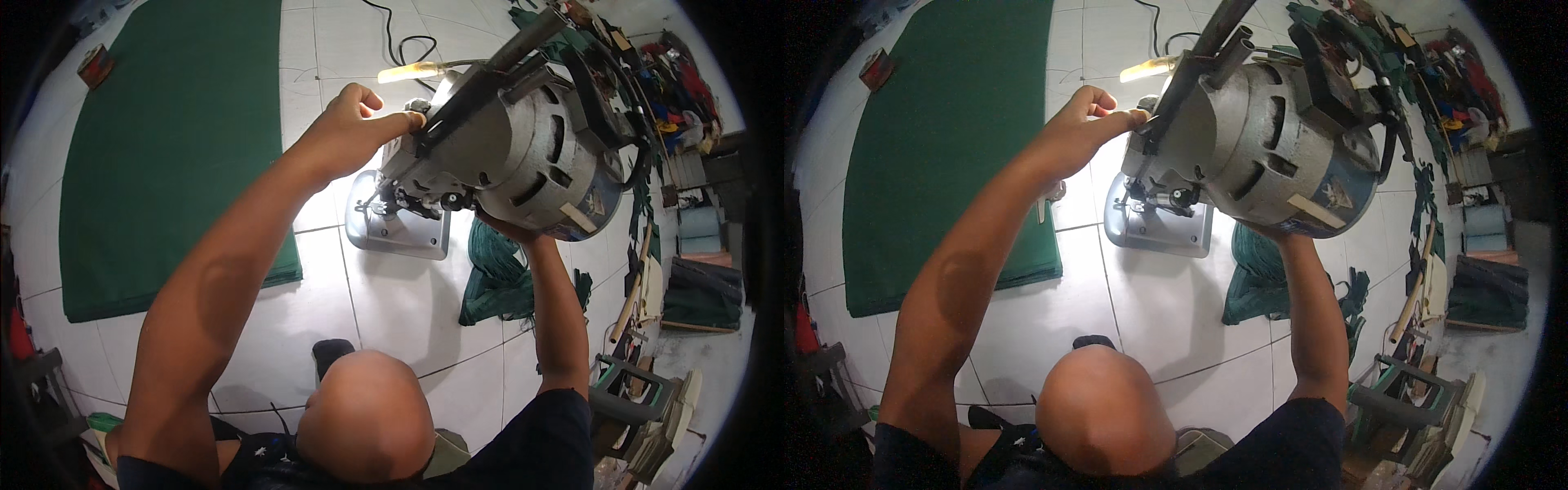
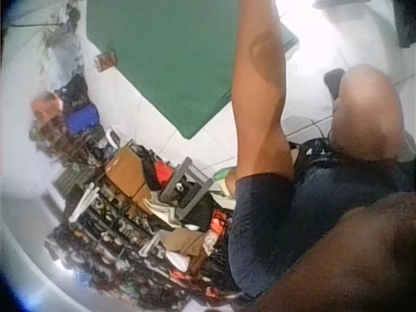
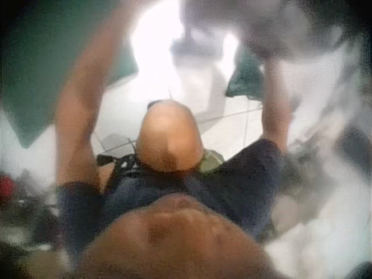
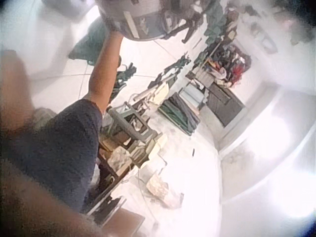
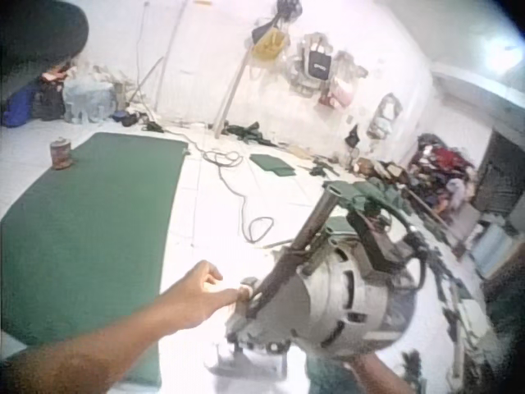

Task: The person sits on a tiled floor and folds several large green fabric pieces into smaller rectangles, stacking them neatly. They then use a handheld electric cutter to trim the edges of a larger green sheet.

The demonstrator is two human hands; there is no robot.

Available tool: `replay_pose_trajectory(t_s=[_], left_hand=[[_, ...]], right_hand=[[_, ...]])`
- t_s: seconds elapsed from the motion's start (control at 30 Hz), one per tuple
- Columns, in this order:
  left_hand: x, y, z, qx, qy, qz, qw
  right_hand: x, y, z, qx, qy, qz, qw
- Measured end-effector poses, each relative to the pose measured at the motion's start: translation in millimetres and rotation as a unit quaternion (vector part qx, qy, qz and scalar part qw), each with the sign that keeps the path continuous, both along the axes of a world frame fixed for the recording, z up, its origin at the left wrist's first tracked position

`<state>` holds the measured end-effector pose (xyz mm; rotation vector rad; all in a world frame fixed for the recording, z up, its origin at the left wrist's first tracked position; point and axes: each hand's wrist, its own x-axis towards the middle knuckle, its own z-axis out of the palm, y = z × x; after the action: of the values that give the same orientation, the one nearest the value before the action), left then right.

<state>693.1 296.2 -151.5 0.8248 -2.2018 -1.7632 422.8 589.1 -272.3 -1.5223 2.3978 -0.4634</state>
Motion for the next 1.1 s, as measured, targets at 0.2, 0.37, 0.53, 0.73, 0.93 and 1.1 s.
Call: replay_pose_trajectory(t_s=[0.2, 0.37, 0.53, 0.73, 0.93, 1.1], left_hand=[[-1, -4, -2, -0.010, -0.020, -0.004, 1.000], [1, -5, 1, -0.001, -0.031, -0.013, 0.999], [2, -3, 3, -0.002, -0.036, 0.000, 0.999], [0, -2, 6, -0.033, -0.044, 0.003, 0.998], [0, 0, 0, -0.035, -0.028, 0.006, 0.999], [2, -1, 6, -0.043, -0.037, 0.002, 0.998]], right_hand=[[3, 4, 2, -0.004, -0.015, -0.018, 1.000], [6, 6, -2, -0.007, -0.024, -0.025, 0.999], [4, 3, -5, -0.011, -0.032, -0.027, 0.999], [-2, 8, -3, -0.008, -0.063, -0.034, 0.997], [-3, 11, -8, -0.012, -0.092, -0.040, 0.995], [-6, 12, -10, -0.015, -0.116, -0.044, 0.992]])
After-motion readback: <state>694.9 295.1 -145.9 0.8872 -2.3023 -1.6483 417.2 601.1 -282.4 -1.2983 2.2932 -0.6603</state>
